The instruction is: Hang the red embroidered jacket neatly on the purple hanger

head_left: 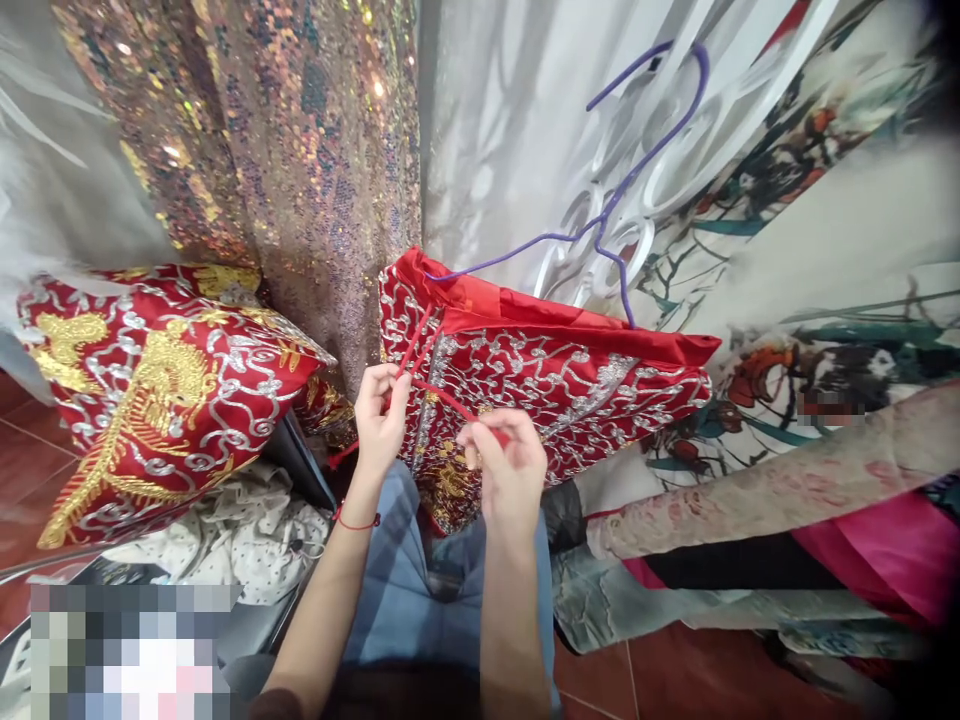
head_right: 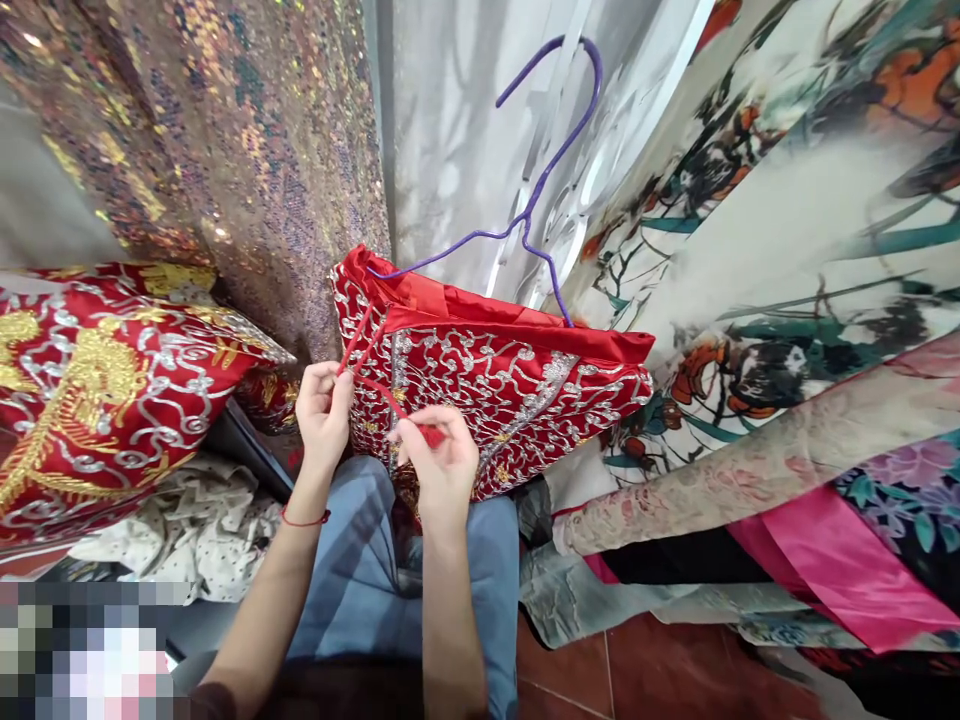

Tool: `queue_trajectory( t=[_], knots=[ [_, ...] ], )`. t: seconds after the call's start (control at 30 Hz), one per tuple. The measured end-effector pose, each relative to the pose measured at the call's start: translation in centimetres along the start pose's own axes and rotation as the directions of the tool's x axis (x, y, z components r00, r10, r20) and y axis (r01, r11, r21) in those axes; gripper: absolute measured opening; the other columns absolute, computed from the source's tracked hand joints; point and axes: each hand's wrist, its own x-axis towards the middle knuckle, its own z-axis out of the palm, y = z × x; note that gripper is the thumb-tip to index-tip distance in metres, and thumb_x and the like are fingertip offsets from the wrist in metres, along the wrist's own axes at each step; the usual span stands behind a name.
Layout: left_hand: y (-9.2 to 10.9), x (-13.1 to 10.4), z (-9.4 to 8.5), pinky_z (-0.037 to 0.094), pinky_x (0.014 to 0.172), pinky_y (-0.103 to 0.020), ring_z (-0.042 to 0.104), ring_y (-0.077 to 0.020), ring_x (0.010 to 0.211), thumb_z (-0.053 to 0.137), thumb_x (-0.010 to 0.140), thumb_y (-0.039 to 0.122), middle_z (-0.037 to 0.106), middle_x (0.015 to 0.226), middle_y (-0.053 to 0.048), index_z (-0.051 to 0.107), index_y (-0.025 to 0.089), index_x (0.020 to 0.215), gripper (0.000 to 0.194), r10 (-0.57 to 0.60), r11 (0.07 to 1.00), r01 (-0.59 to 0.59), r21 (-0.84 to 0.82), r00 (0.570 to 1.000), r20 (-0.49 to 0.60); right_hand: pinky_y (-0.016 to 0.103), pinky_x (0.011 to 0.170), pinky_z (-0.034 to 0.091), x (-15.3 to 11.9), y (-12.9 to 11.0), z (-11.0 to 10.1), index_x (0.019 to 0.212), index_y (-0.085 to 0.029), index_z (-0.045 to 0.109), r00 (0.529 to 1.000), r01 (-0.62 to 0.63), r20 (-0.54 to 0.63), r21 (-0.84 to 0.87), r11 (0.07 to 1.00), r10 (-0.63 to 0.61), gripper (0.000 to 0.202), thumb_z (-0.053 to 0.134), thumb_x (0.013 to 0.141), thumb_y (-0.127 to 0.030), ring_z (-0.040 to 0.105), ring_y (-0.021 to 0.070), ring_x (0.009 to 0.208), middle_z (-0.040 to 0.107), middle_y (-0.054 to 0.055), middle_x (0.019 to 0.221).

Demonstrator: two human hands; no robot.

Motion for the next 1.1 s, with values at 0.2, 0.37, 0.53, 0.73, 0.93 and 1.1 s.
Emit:
queue_trajectory(
  t=[0.2,0.37,0.53,0.73,0.93,1.1],
  knots=[
    [1.0,-1.2,-0.7,0.028,0.05,-0.019,0.034,-0.0065,0.053,0.06,0.091,0.043,0.042,0.065,0.005,0.054,0.022,0.089,0.023,-0.124,0.98,0.129,-0.15,0.991,0.044,0.024,0.065,0.054,5.7,-1.1,4.5,0.099,-0.022,0.057,0.972,0.208,0.135,-0.107,0.972,-0.194,0.016,0.056,0.09,-0.035,0.067,0.0131,0.087,0.068,0.004,0.1],
    [1.6,-1.4,-0.5,0.025,0.047,-0.018,0.031,-0.0056,0.051,0.061,0.091,0.04,0.039,0.062,0.005,0.057,0.021,0.087,0.02,-0.114,0.965,0.126,-0.231,0.991,0.066,0.036,0.089,0.049,6.8,-0.9,5.4,0.092,-0.019,0.064,0.891,0.45,0.365,-0.622,0.641,-0.27,0.02,0.044,0.094,-0.023,0.063,0.0178,0.091,0.069,0.007,0.098],
    [2.2,-0.9,-0.6,0.025,0.045,-0.017,0.03,-0.0057,0.049,0.062,0.088,0.043,0.039,0.062,0.005,0.058,0.021,0.086,0.023,-0.136,0.96,0.133,-0.247,0.991,0.007,0.041,0.092,0.045,5.9,-1.9,5.1,0.085,-0.018,0.062,0.759,0.622,0.625,-0.618,0.481,-0.179,0.024,0.041,0.095,-0.022,0.061,0.0208,0.091,0.069,0.007,0.087],
    [2.2,-0.1,-0.7,0.022,0.045,-0.016,0.028,-0.005,0.048,0.061,0.087,0.037,0.034,0.057,0.006,0.056,0.02,0.077,0.021,-0.182,0.918,0.183,-0.352,0.983,0.034,0.031,0.083,0.052,5.0,-0.7,2.8,0.095,-0.022,0.064,0.883,0.451,0.311,-0.362,0.816,-0.35,0.022,0.043,0.095,-0.025,0.065,0.0148,0.088,0.069,0.003,0.092],
    [2.3,-0.2,-0.2,0.023,0.045,-0.016,0.028,-0.004,0.047,0.063,0.085,0.039,0.039,0.06,0.005,0.059,0.018,0.076,0.023,-0.222,0.908,0.25,-0.337,0.968,0.119,0.028,0.079,0.054,5.7,3.0,2.2,0.128,-0.023,0.054,0.916,0.338,0.343,-0.387,0.858,-0.206,0.046,0.057,0.083,-0.022,0.063,0.0169,0.103,0.063,0.009,0.117],
    [2.5,-0.1,0.0,0.029,0.047,-0.017,0.031,-0.0042,0.05,0.063,0.086,0.041,0.045,0.064,0.003,0.063,0.017,0.075,0.025,-0.227,0.927,0.258,-0.273,0.964,0.138,0.029,0.094,0.051,6.6,3.0,2.6,0.1,-0.022,0.066,0.881,0.363,0.423,-0.312,0.878,-0.213,0.018,0.052,0.091,-0.03,0.061,0.0162,0.111,0.065,0.006,0.114]
  ],
)
